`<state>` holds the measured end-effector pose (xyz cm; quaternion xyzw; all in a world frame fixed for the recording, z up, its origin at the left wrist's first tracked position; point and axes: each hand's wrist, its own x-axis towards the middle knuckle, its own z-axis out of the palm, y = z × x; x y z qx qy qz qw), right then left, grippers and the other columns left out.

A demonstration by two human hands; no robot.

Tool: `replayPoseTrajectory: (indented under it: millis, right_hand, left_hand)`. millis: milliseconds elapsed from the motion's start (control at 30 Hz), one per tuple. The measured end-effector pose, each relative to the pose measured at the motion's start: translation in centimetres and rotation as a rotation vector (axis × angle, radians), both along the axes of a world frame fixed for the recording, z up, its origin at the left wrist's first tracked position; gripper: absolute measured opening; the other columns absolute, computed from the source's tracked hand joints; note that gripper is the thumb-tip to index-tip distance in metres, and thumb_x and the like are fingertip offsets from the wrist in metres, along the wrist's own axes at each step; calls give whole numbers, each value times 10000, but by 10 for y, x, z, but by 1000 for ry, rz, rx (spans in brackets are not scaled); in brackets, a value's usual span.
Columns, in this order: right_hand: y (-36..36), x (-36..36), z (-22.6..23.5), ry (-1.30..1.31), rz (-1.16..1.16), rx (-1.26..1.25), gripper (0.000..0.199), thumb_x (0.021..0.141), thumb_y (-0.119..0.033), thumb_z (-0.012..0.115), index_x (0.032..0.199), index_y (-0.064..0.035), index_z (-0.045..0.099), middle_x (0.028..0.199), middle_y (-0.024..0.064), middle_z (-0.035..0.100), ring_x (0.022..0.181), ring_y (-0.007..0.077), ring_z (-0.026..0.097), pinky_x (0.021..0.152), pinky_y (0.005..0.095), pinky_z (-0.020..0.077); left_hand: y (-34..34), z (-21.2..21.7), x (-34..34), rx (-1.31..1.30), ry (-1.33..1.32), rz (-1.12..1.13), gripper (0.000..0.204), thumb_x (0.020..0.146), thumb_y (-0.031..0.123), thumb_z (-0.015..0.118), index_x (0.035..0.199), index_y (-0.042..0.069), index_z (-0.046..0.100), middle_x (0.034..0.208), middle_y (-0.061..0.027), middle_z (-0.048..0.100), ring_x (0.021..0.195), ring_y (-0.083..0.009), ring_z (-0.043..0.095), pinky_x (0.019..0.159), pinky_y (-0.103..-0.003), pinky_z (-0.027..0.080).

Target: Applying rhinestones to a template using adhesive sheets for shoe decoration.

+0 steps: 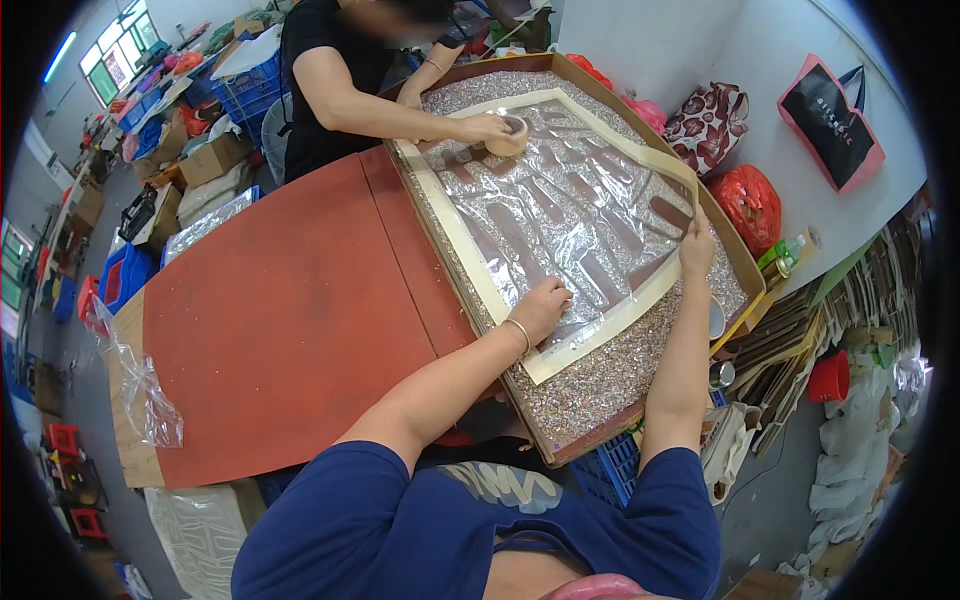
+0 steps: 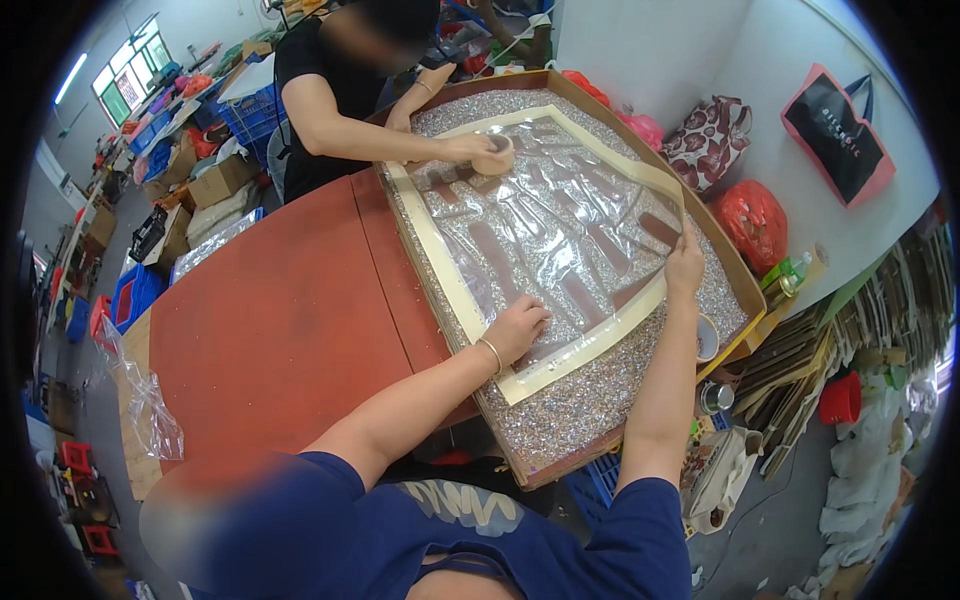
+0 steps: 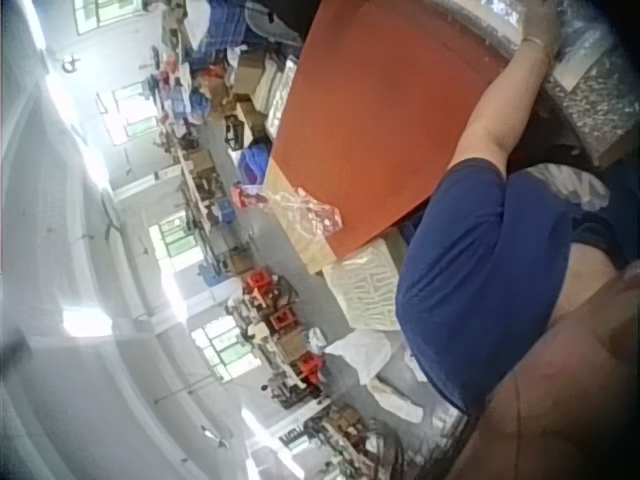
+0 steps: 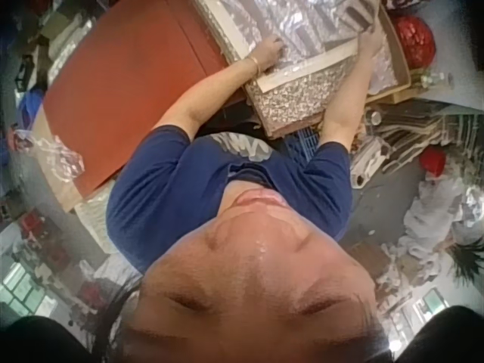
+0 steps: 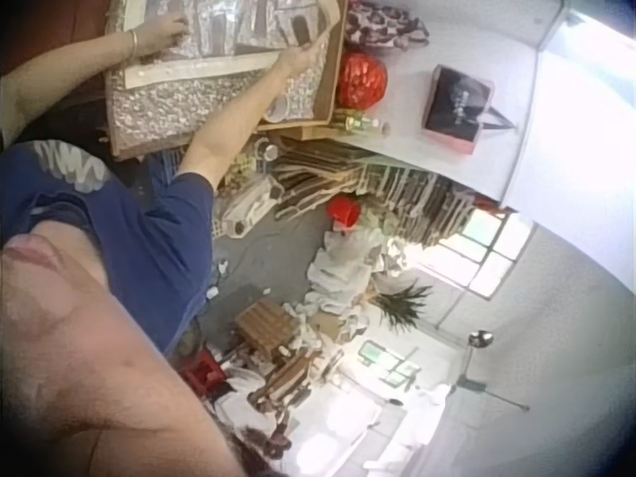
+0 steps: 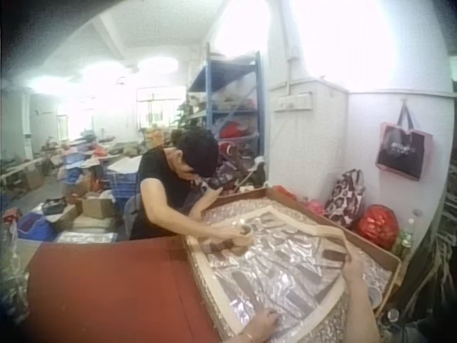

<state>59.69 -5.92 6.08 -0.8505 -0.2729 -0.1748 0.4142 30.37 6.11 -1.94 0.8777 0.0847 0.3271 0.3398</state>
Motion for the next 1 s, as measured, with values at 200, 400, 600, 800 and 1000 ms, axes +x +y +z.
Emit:
replayPoseTrajectory:
  millis: [200,400,600,800,1000]
  right_hand:
    - [5,2,-14,-105,13,38,392,904,-103,444,1274,-202,531,1136,166,609,1021,340,597,850,387,465]
    - [-3,47,-43,-195,68,10,460,873,-147,416,1324,-212,479,1080,168,610,955,292,589,816,405,438]
    - [-13,72,-54,77,91,-18,402,931,-118,398,1328,-119,461,1219,160,571,1081,313,561,905,352,417]
    - [-13,99,-69,-41,81,-18,404,928,-152,412,1328,-118,459,1206,173,569,1088,336,546,917,368,406]
    - [-9,74,-46,87,92,-16,433,900,-98,387,1328,-103,455,1259,179,530,1133,338,516,937,377,393]
  left_hand:
    - [3,9,-5,185,5,118,192,832,203,607,817,13,586,868,-129,556,780,-294,560,698,-395,451]
    - [4,-10,7,206,0,204,107,718,49,547,819,15,556,902,-162,541,855,-345,522,777,-435,425]
    - [-9,2,0,170,-83,33,98,743,2,583,832,38,563,895,-130,525,877,-300,528,766,-355,460]
    - [-12,12,-2,347,-65,70,139,805,167,616,725,64,569,738,-63,509,763,-257,548,738,-366,435]
    - [-11,11,0,496,-164,110,133,800,164,612,722,60,585,840,-100,556,797,-256,543,834,-386,391]
